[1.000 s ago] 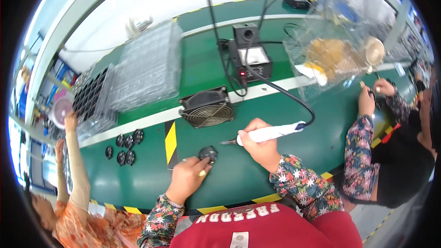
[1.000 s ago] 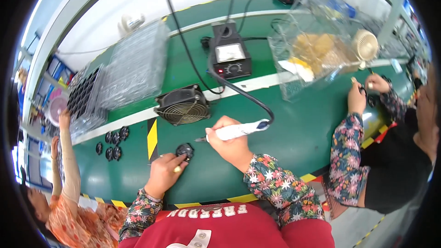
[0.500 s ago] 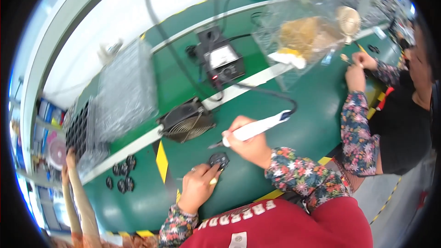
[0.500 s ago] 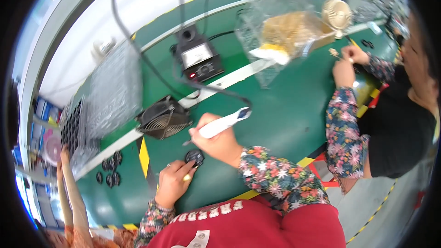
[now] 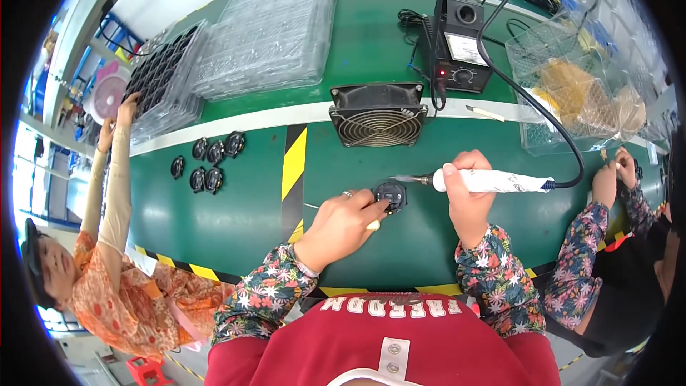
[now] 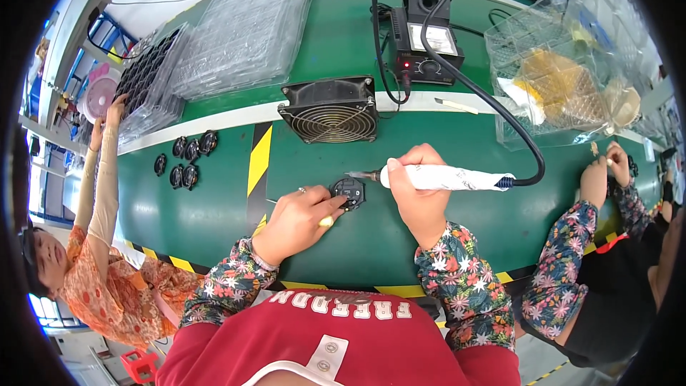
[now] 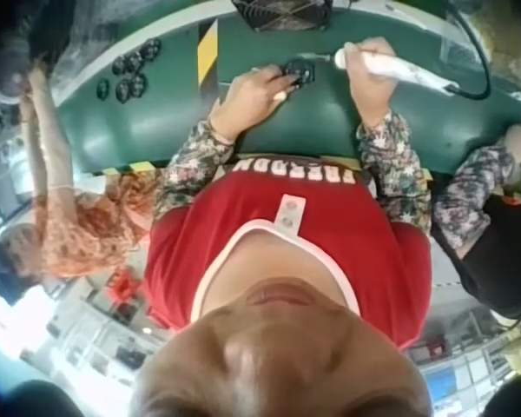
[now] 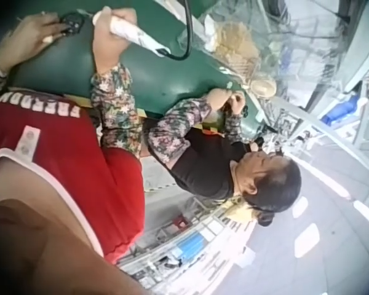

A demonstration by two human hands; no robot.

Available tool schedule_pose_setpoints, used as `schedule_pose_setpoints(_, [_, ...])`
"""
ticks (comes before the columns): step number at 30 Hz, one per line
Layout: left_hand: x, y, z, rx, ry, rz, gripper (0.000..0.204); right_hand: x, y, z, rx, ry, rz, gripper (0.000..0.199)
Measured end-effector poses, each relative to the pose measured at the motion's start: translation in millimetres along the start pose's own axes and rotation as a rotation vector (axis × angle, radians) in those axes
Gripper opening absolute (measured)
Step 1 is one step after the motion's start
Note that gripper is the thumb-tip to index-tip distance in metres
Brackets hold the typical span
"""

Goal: The person solders small electronic components onto a plastic circular base using a soldering iron and solder wire.

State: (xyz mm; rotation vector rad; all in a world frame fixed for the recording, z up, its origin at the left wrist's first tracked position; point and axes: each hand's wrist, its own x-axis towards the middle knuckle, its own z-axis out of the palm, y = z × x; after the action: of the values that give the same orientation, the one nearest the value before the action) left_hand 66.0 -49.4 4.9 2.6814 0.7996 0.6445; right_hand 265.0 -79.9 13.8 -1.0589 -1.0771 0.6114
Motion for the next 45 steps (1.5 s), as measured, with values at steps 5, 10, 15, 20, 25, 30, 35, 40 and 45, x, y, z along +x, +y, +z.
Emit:
schedule_pose_setpoints(5, [0,4,-1,-0.001,-0.005,-0.026,0.019,-2,2,-1,0.021,0.007,-0.002,0.014])
schedule_pose_setpoints(10, [0,5,-1,0.000,-0.017,-0.062,0.019,-1,0,-1,0.049,0.008,0.052,0.015])
schedule_pose_setpoints(15, [1,4,-2,-0.014,-0.020,-0.067,0.019,-2,4,-4,-0.004,-0.029,-0.008,0.016])
schedule_pose_setpoints(20, [4,4,-12,-0.111,-0.002,-0.107,0.017,-2,-1,-2,-0.013,-0.038,-0.010,0.017])
schedule_pose_setpoints(25, [19,6,-37,-0.420,0.477,-0.050,0.011,-2,2,-4,-0.086,-0.084,-0.046,0.016])
schedule_pose_setpoints(30, [28,1,-19,-0.526,0.537,-0.013,0.048,-2,1,-3,-0.061,-0.065,-0.042,0.017])
schedule_pose_setpoints(35, [19,0,-2,-0.626,0.420,-0.078,0.051,-2,0,-2,-0.091,-0.065,-0.032,0.018])
schedule_pose_setpoints(40, [20,0,1,-0.565,0.423,-0.041,0.049,-2,-1,-1,-0.182,-0.081,-0.073,0.019])
schedule_pose_setpoints(45, [22,0,1,-0.499,0.409,-0.010,0.047,-2,4,-5,-0.222,-0.146,-0.144,0.016])
